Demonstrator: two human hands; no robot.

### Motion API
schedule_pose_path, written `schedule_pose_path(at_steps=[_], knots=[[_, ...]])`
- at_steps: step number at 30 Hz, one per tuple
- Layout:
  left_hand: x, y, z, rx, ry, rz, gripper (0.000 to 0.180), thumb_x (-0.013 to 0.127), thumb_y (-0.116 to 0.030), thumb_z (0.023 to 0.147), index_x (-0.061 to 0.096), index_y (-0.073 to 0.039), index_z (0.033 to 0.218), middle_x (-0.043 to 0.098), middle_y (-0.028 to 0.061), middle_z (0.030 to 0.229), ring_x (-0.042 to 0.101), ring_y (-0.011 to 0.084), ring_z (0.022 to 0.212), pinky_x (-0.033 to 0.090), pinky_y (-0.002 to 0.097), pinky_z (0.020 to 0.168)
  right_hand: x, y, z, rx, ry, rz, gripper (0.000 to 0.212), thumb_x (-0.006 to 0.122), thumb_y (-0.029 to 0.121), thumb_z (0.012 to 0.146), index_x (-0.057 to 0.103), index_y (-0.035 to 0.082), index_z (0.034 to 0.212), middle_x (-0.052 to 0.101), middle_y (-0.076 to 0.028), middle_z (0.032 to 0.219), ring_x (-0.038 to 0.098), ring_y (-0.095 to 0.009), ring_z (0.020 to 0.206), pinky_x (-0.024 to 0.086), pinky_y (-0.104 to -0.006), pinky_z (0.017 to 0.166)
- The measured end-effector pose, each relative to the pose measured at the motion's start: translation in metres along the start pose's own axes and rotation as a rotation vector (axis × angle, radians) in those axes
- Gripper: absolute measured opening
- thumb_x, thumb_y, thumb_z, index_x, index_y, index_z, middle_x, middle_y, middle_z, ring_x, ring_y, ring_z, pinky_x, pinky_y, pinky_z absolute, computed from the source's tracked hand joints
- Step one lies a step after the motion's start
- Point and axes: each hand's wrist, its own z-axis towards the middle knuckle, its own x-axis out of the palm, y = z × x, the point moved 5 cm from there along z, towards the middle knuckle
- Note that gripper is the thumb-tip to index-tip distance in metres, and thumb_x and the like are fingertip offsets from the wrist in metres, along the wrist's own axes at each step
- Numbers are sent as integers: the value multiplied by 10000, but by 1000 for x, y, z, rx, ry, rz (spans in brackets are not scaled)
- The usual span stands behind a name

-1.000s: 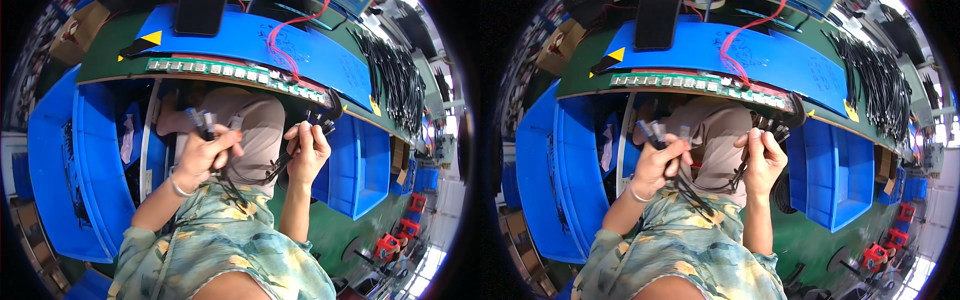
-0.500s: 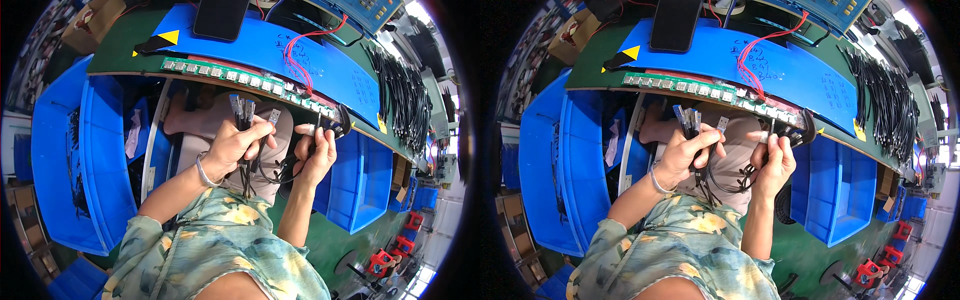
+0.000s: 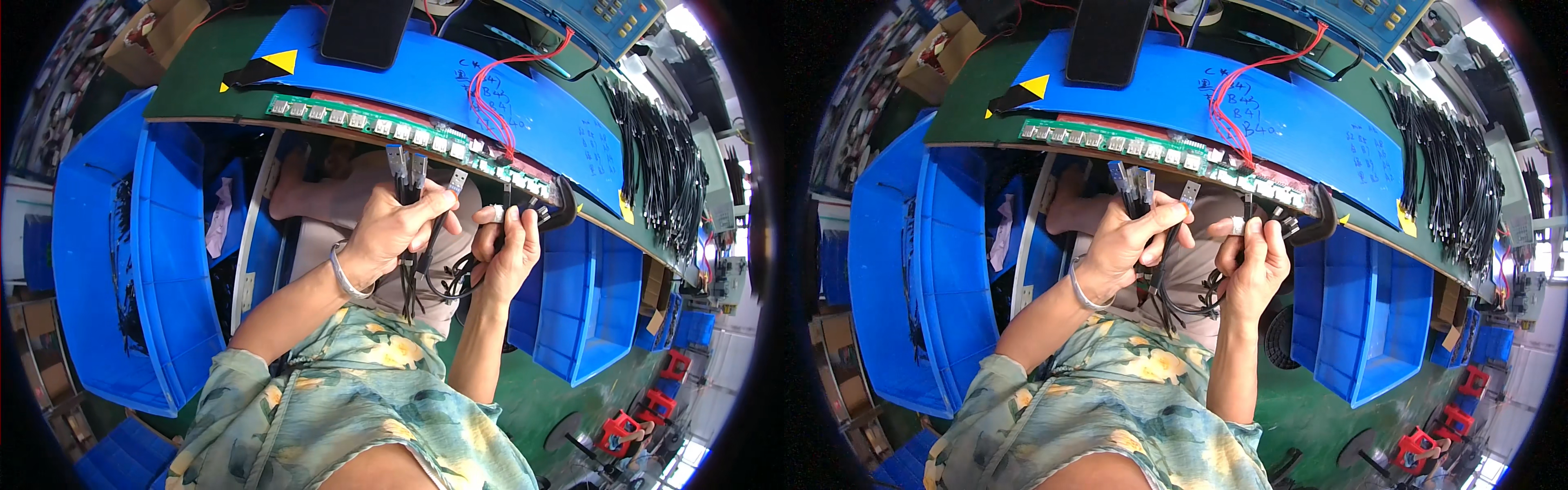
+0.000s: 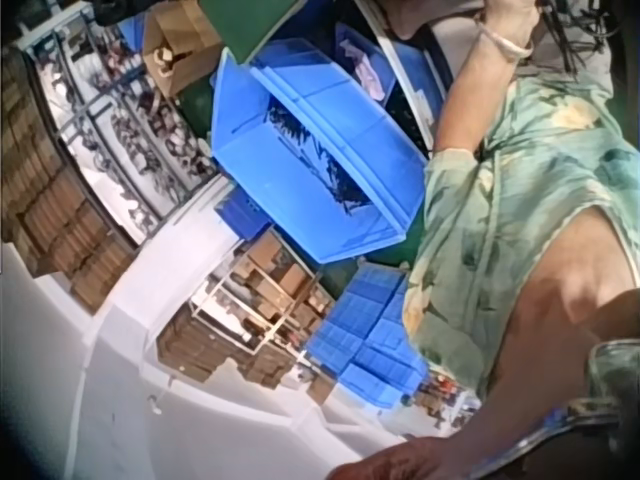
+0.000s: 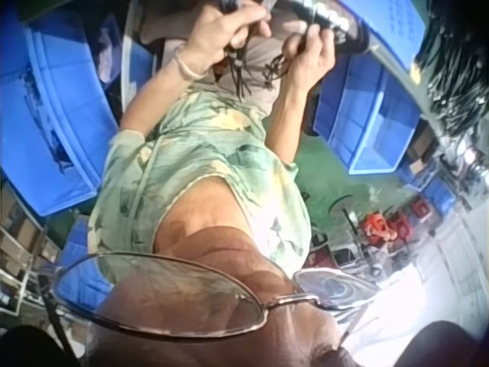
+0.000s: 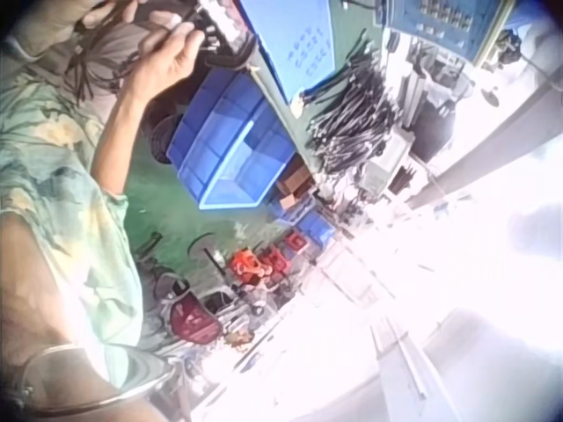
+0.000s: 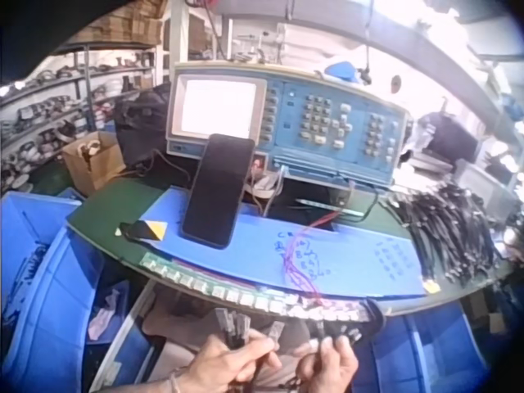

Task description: Testing USB cables using a specialized testing machine at an electronics workbench.

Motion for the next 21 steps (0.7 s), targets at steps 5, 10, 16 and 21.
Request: schedule_pose_path(at_steps=[5, 10, 16, 21], knots=[[2, -1, 5, 29, -25, 0, 148, 564, -140, 778, 573, 3, 743, 586, 99, 603, 342, 15, 341, 240, 165, 325, 7, 0, 1, -20, -40, -98, 189, 438, 110, 868, 500, 14, 718, 594, -130, 669, 288, -42, 331, 194, -187, 295], [-1, -3, 5, 19, -22, 10, 150, 568, -151, 778, 591, -19, 712, 587, 59, 605, 384, 18, 382, 279, 178, 346, 4, 0, 2, -112, -49, -216, 209, 456, 117, 865, 505, 8, 693, 597, -112, 658, 291, -32, 343, 181, -182, 303], [1, 0, 8, 71, -84, -21, 138, 568, -127, 776, 581, 2, 730, 587, 93, 598, 344, 19, 340, 239, 174, 317, 8, -1, 1, -28, -22, -157, 200, 446, 109, 863, 474, 22, 685, 586, -113, 633, 303, -46, 326, 186, -185, 299], [0, 1, 8, 109, -141, -11, 135, 565, -118, 774, 578, 4, 716, 587, 94, 596, 348, 19, 341, 242, 173, 317, 7, -3, 2, -27, -25, -125, 177, 441, 110, 864, 461, 29, 709, 579, -113, 619, 299, -46, 325, 183, -185, 300]])
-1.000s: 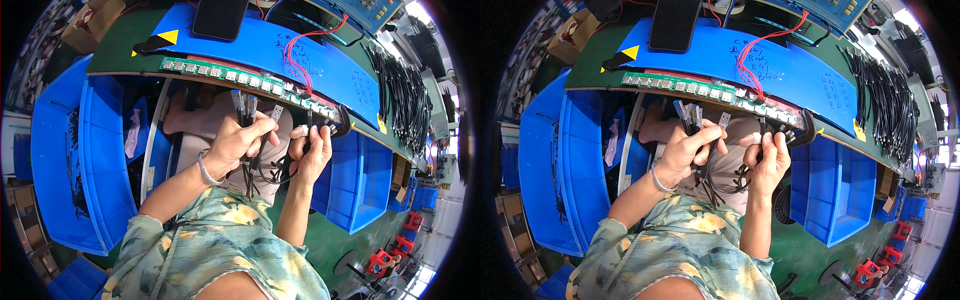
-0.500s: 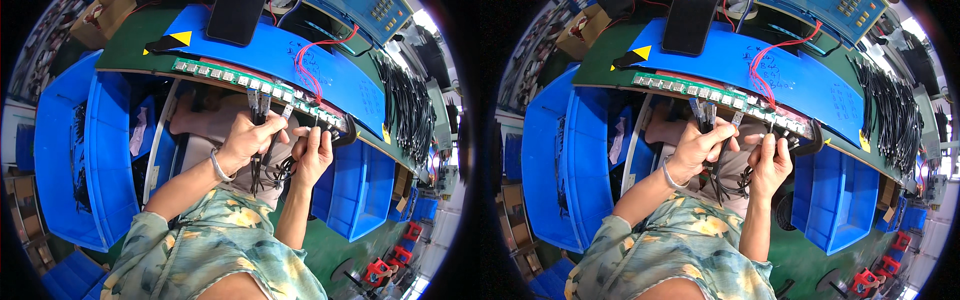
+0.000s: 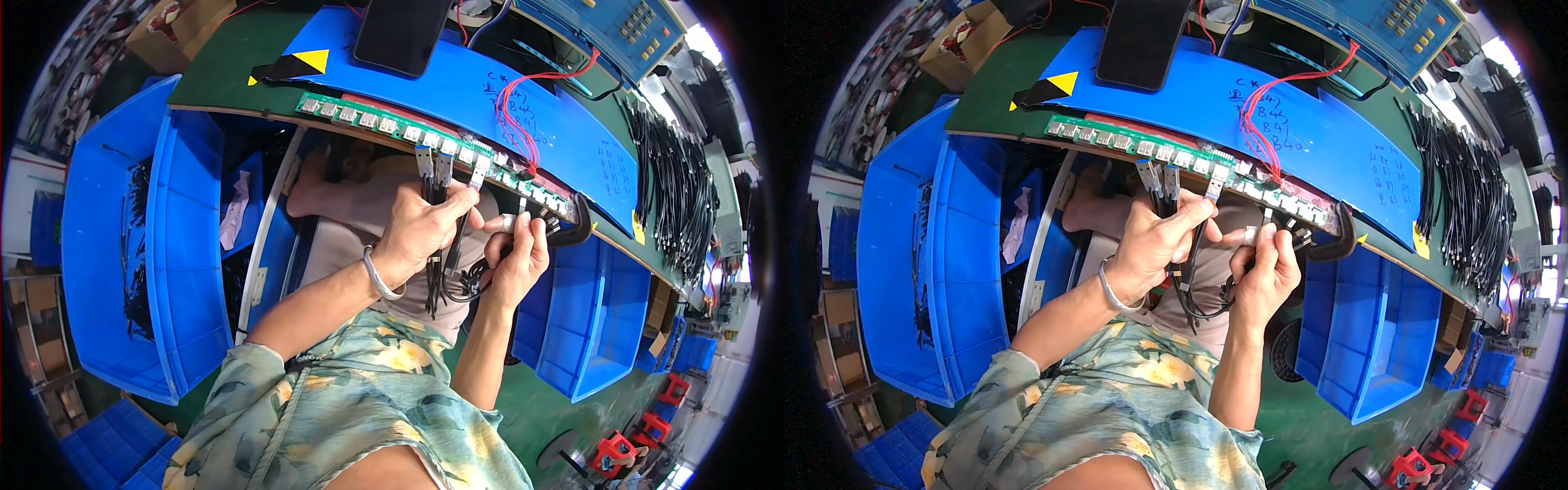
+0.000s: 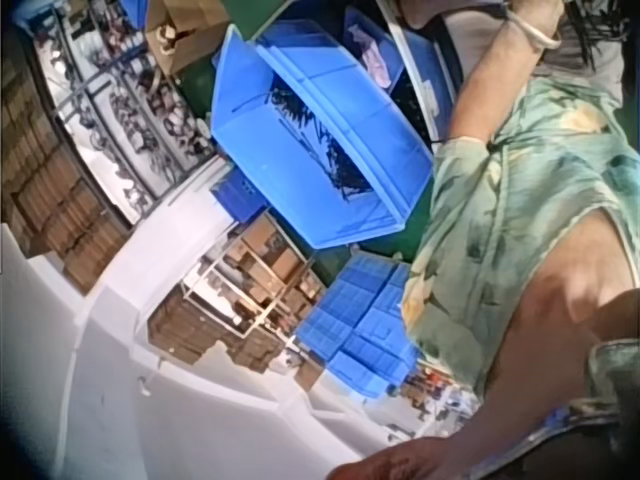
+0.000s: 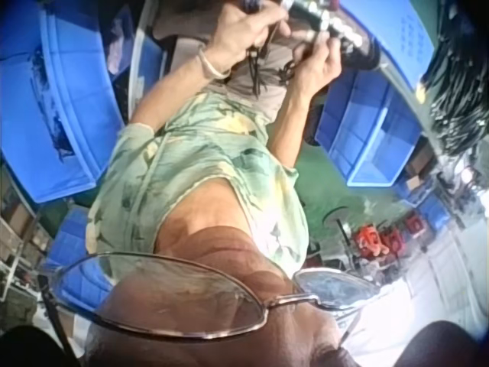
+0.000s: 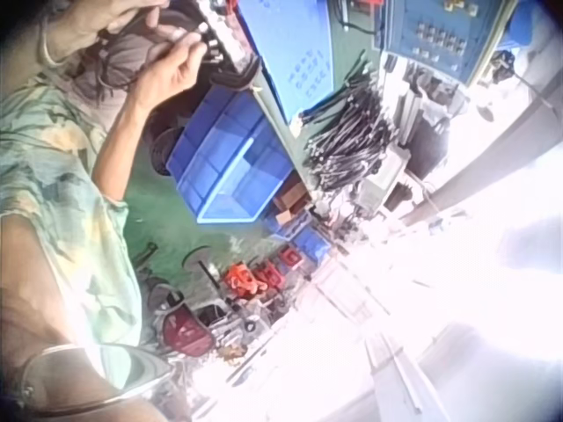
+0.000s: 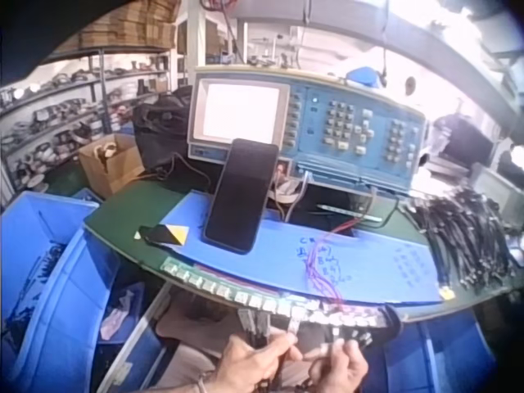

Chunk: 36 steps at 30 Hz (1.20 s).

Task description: Testing USB cables using a specialized testing machine at an electronics workbench.

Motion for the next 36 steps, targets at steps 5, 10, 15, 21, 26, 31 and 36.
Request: schedule_pose_path(at_steps=[5, 10, 15, 21, 26, 31, 36], knots=[[3, -3, 4, 21, -31, 21, 127, 568, -115, 767, 579, 2, 717, 587, 95, 591, 355, 26, 342, 252, 171, 321, 1, 0, 0, 26, -49, 8, 170, 444, 112, 862, 455, 41, 708, 568, -100, 595, 297, -46, 324, 183, -186, 301], [2, -7, 6, 1, -18, 50, 127, 581, -121, 758, 577, 2, 732, 589, 86, 590, 364, 27, 356, 260, 166, 336, 10, -3, 0, 59, -60, 76, 184, 464, 130, 855, 448, 43, 693, 533, -65, 549, 304, -55, 318, 194, -189, 300], [0, -6, 7, 16, -4, 60, 127, 582, -125, 758, 578, -1, 734, 591, 88, 592, 364, 25, 356, 262, 165, 336, 8, -7, 2, 54, -101, 125, 169, 465, 131, 855, 456, 41, 713, 530, -68, 548, 297, -54, 320, 199, -193, 305], [2, -7, 7, 6, 12, 45, 126, 582, -125, 760, 578, 0, 739, 593, 90, 595, 359, 18, 353, 259, 166, 334, 12, -7, 0, 66, -116, 115, 157, 466, 126, 854, 459, 46, 719, 519, -53, 541, 287, -47, 323, 187, -193, 309], [0, -5, 8, 5, -26, 63, 154, 586, -128, 755, 606, -21, 645, 530, -17, 502, 346, -3, 367, 224, 172, 331, 16, -5, 4, 59, -150, 98, 167, 469, 117, 851, 454, 51, 699, 501, -39, 522, 277, -41, 324, 174, -196, 312], [0, -7, 9, 7, -22, 57, 169, 583, -130, 760, 606, -22, 632, 530, -19, 502, 341, -4, 370, 221, 167, 338, 20, -1, 4, 58, -158, 85, 175, 475, 114, 849, 452, 53, 686, 486, -30, 508, 270, -37, 325, 163, -200, 312], [0, -7, 9, 8, -9, 50, 170, 581, -128, 761, 604, -18, 633, 528, -21, 500, 346, -3, 373, 226, 169, 341, 20, -2, 4, 74, -155, 117, 182, 478, 116, 848, 455, 57, 678, 475, -18, 497, 277, -36, 331, 165, -198, 316]])
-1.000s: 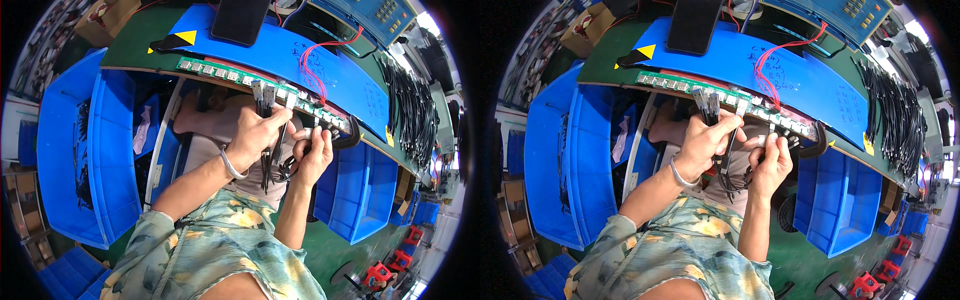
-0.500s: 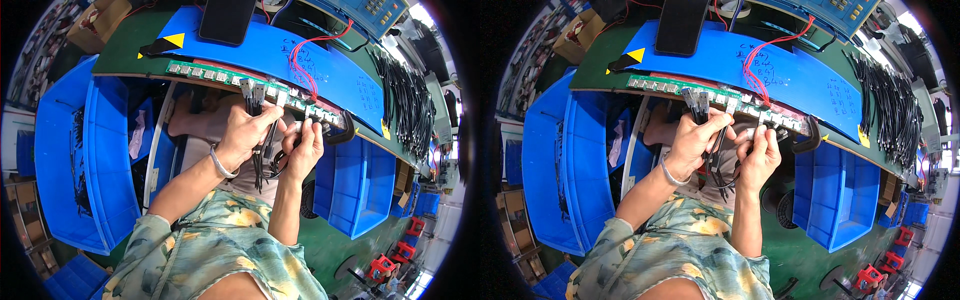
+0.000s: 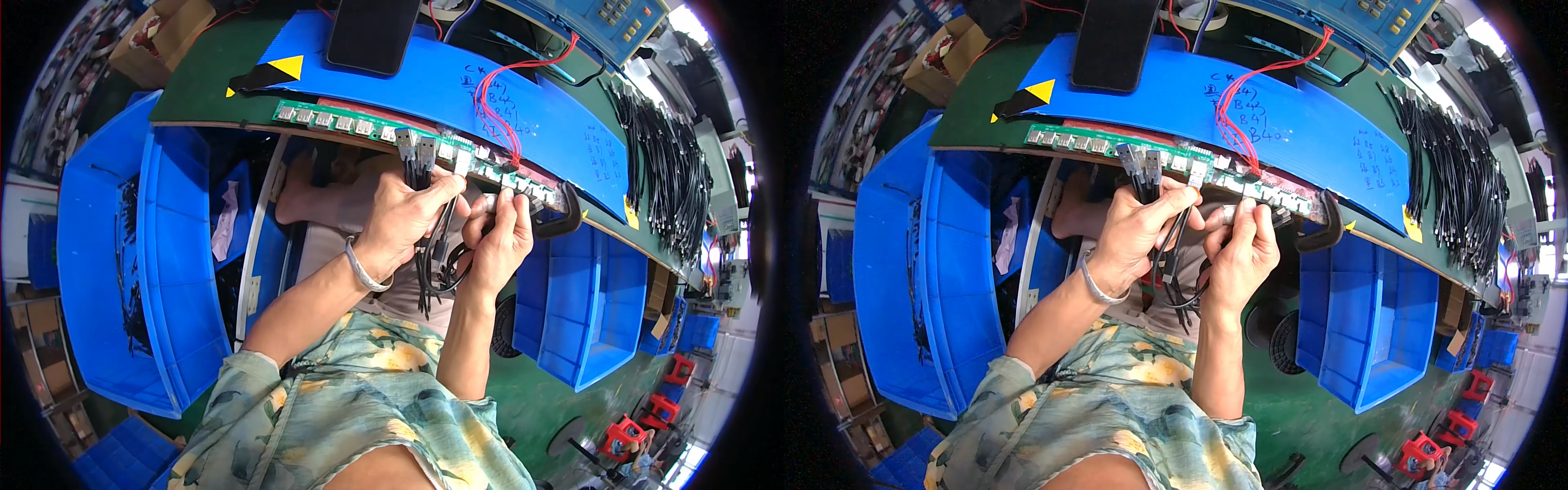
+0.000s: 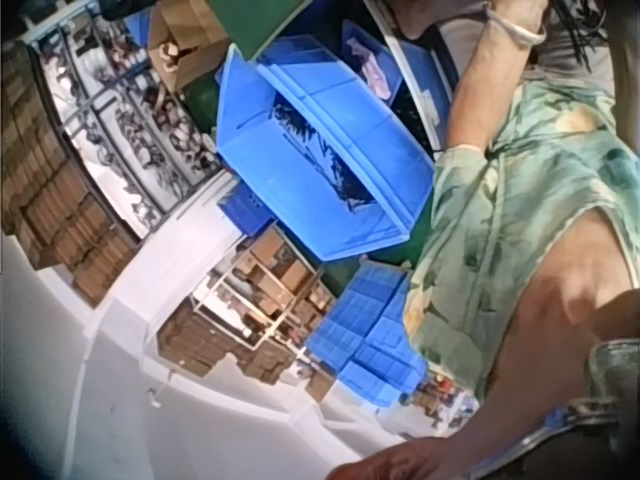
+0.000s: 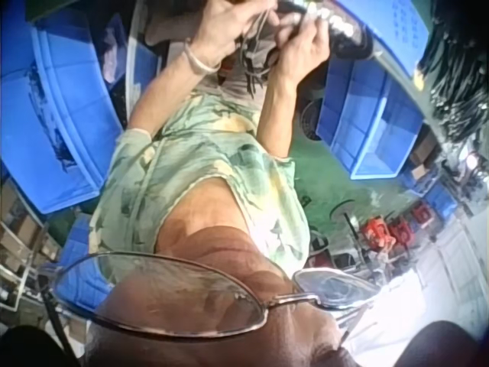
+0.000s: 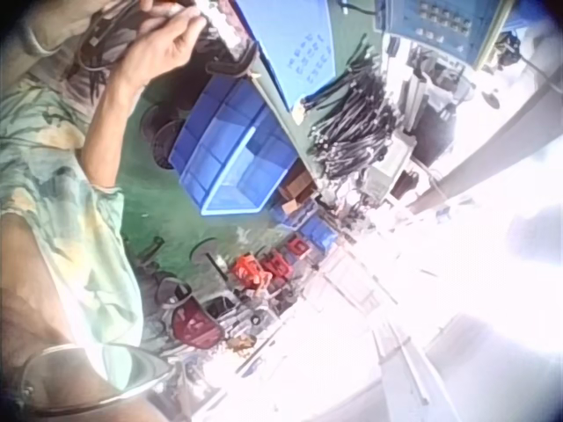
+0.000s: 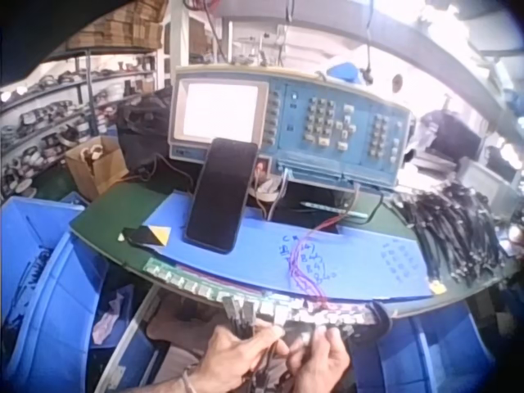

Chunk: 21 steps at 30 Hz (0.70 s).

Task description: Testing USB cables using a specialized testing machine at an electronics workbench.

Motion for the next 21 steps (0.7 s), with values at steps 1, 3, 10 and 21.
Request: schedule_pose_path(at_steps=[1, 3, 10, 21], knots=[[2, -1, -1, 5, -1, -6, 176, 579, -132, 761, 601, -18, 629, 528, -21, 499, 350, -1, 373, 227, 170, 341, -1, 0, 0, -2, 1, 1, 182, 478, 116, 848, 455, 57, 678, 475, -18, 497, 277, -36, 331, 165, -198, 316], [2, -2, -3, 11, 0, -13, 182, 578, -137, 761, 598, -18, 625, 527, -20, 498, 354, 2, 373, 228, 171, 341, -5, 1, 0, 10, 4, -58, 199, 476, 121, 850, 442, 60, 663, 459, -7, 489, 285, -35, 334, 173, -193, 319], [-26, -6, -39, 21, 122, 352, 146, 520, -122, 815, 589, 3, 847, 582, 23, 702, 394, 22, 406, 291, 167, 366, -51, -7, -32, 80, 102, -21, 215, 445, 126, 865, 401, 92, 657, 420, -1, 505, 296, -47, 340, 211, -170, 307], [11, -141, -124, 189, 1167, -492, 94, 515, -28, 750, 486, 27, 679, 571, 202, 742, 453, 202, 426, 308, 282, 327, -77, 8, -37, 75, 110, 141, 254, 415, 110, 877, 359, 57, 635, 411, -50, 499, 246, -51, 340, 210, -183, 320]])
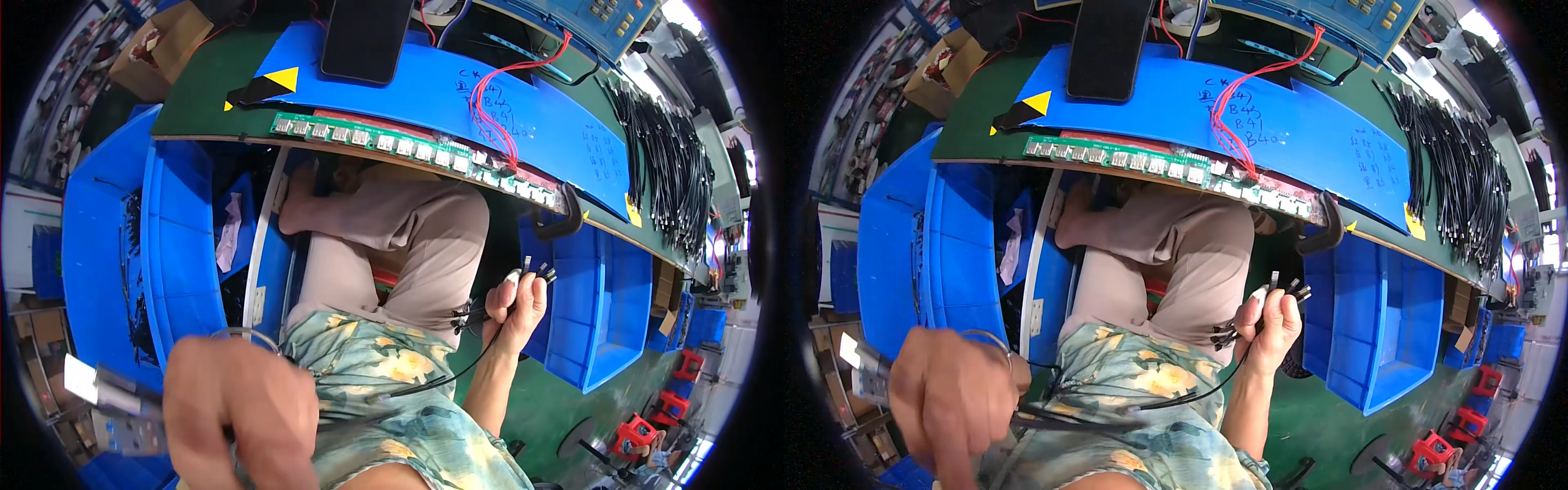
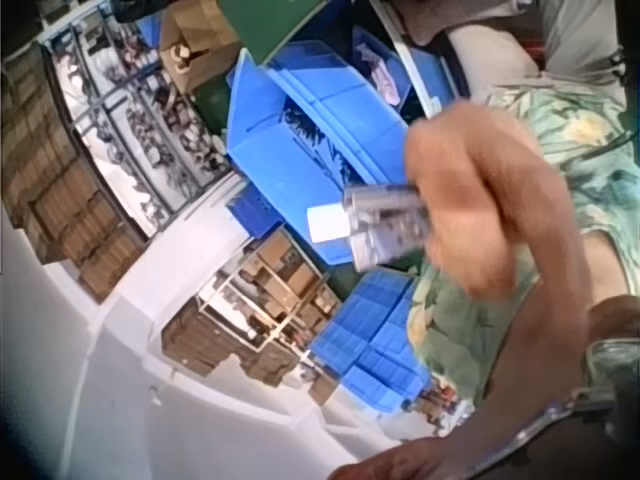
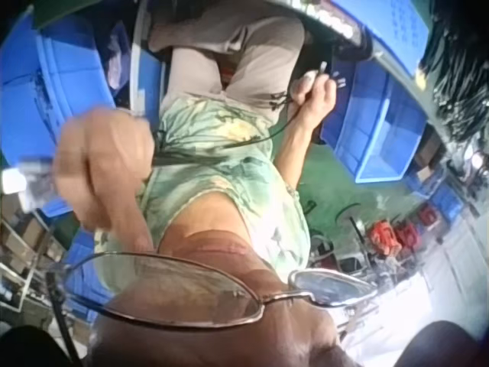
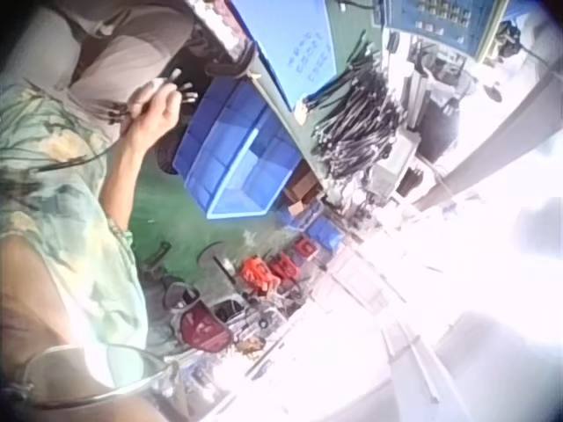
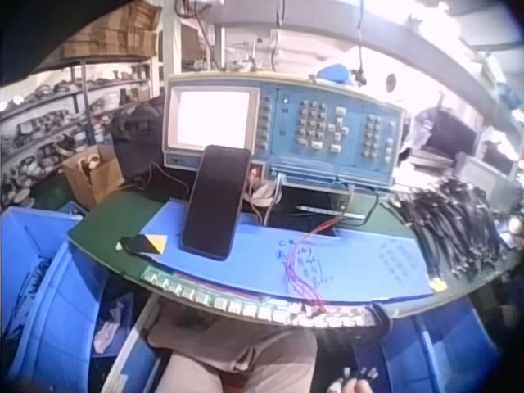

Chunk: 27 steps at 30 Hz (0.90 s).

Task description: Testing USB cables using a specialized testing machine at an electronics workbench.

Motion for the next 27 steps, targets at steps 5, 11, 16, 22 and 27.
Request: schedule_pose_path(at_steps=[5, 11, 16, 22, 27], knots=[[7, 4, 14, -261, 155, -157, 119, 508, -60, 785, 618, -27, 818, 602, 191, 834, 508, 220, 453, 364, 261, 362, 5, -2, -3, 10, 84, -59, 221, 426, 148, 880, 385, 97, 669, 417, -21, 520, 228, -49, 338, 190, -175, 324], [23, 5, 18, 44, 197, -89, 141, 458, -19, 788, 586, -12, 729, 598, 191, 799, 464, 172, 424, 301, 231, 340, 3, -1, -4, 38, 6, -9, 254, 430, 126, 876, 395, 63, 633, 444, -44, 503, 255, -54, 335, 203, -184, 320], [27, 0, 10, 75, 170, 44, 136, 460, -7, 775, 573, -20, 700, 597, 179, 788, 432, 158, 400, 285, 221, 332, 1, -2, -5, 15, 83, -16, 200, 431, 163, 881, 426, 95, 693, 441, -24, 518, 227, -48, 326, 187, -174, 311], [25, 0, 20, 63, 239, -50, 123, 479, 3, 751, 564, -33, 670, 601, 146, 787, 409, 139, 388, 270, 221, 322, 3, -2, -8, 43, 43, 9, 236, 426, 133, 881, 401, 59, 659, 426, -45, 498, 244, -56, 335, 210, -187, 326], [27, -4, 13, -39, 164, -60, 96, 505, -1, 727, 560, -35, 656, 600, 122, 812, 387, 128, 390, 253, 223, 330, 5, -6, -8, 37, 75, -13, 231, 420, 146, 884, 415, 71, 666, 465, -52, 524, 247, -56, 332, 214, -184, 326]])
